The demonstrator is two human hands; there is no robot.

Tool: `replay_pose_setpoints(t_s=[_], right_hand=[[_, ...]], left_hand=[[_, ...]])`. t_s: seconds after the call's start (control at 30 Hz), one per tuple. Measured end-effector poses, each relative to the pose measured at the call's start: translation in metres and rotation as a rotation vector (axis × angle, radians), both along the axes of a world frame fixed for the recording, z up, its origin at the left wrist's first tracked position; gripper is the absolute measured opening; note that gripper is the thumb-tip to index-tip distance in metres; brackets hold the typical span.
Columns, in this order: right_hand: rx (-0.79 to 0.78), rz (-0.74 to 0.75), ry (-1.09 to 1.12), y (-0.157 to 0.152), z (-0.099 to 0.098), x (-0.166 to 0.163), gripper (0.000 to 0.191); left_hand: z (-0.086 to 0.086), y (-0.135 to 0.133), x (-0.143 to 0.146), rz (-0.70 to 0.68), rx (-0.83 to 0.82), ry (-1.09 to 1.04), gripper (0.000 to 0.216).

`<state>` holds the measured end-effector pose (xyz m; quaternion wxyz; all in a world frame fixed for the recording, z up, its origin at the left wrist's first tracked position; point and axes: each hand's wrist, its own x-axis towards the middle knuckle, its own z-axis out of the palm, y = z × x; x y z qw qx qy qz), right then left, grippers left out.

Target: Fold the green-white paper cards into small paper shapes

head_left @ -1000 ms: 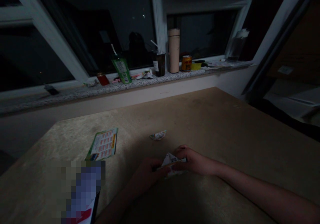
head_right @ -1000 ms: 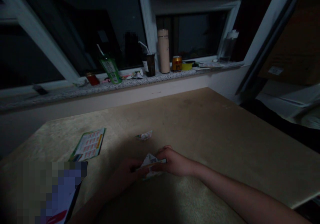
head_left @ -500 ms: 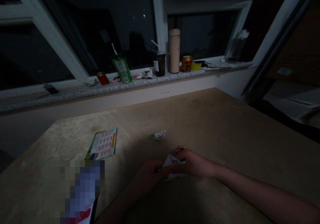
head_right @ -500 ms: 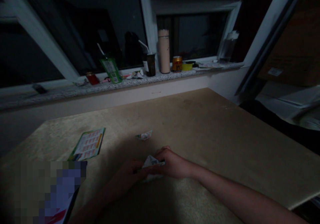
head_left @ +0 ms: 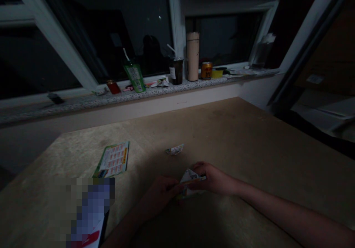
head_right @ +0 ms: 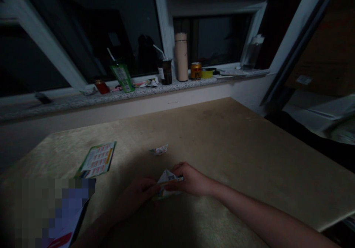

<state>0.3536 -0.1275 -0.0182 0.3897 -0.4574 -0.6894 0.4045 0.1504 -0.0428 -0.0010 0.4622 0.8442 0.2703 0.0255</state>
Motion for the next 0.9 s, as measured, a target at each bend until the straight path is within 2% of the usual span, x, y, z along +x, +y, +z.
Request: replay_pose_setpoints(t_s=[0.17,0.47,0.7,0.9], right_hand=[[-0.092,-0.015,0.006,0.001,0.003,0.011,0.039],[-0.092,0.012,0.070,0.001,0.002,0.015,0.037],[-0.189,0.041,0.099,0.001,-0.001,0.029,0.041],[-0.204,0.047,0.114,0.003,0.000,0.032,0.039]], left_hand=[[0.001,0.002,-0.001,0.009,-0.032,0.007,0.042],[0.004,0.002,0.000,0.014,-0.046,0.022,0.042],[-0.001,0.003,-0.003,0.037,-0.075,0.023,0.043],[0.001,0.004,-0.003,0.043,-0.092,0.007,0.042]])
